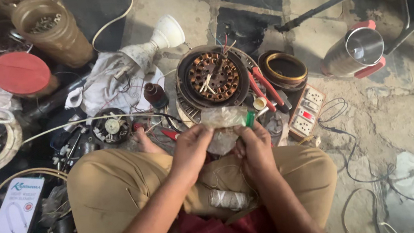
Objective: The person repairs a fan by connecting and insulating wires on the motor stator. They apply liquid adhesive from a bottle, wipe the stator with a cloth, and use a screwdriver to handle the wiring and components.
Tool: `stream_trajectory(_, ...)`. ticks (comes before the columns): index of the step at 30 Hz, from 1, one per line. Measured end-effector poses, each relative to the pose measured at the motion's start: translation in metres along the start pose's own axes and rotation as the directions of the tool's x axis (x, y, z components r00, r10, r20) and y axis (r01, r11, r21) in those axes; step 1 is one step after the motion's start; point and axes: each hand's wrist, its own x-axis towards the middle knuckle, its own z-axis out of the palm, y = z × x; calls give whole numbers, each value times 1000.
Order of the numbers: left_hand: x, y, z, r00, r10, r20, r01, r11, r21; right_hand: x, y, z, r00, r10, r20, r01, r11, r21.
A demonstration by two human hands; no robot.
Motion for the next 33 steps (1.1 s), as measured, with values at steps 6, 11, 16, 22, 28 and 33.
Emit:
stream_trajectory(6,8,5,-13,982,58,181,-14,972,-234,22,5,-14,928,372,0,-361,902,238)
stream_trajectory(11,15,10,-22,974,7,224,39,979,-198,23,2,-21,937,306,166,-326,939,108)
stream_trajectory(16,14,11,-19,991,-64,113,105,911,-399,37,10,-13,909,384,162,-414,880,234)
stream_trajectory(22,19,42,-34,986,-88,-140,30,928,-371,26,0,9,927,353,126,-359,933,26)
stream_trajectory(28,60,85,-33,564,817,124,-454,181,872,27,8,-6,970,242,25,-243,969,50)
stream_trajectory(33,86,76,-17,556,687,468,-386,-286,877,36,13,-23,977,209,30,-211,975,67)
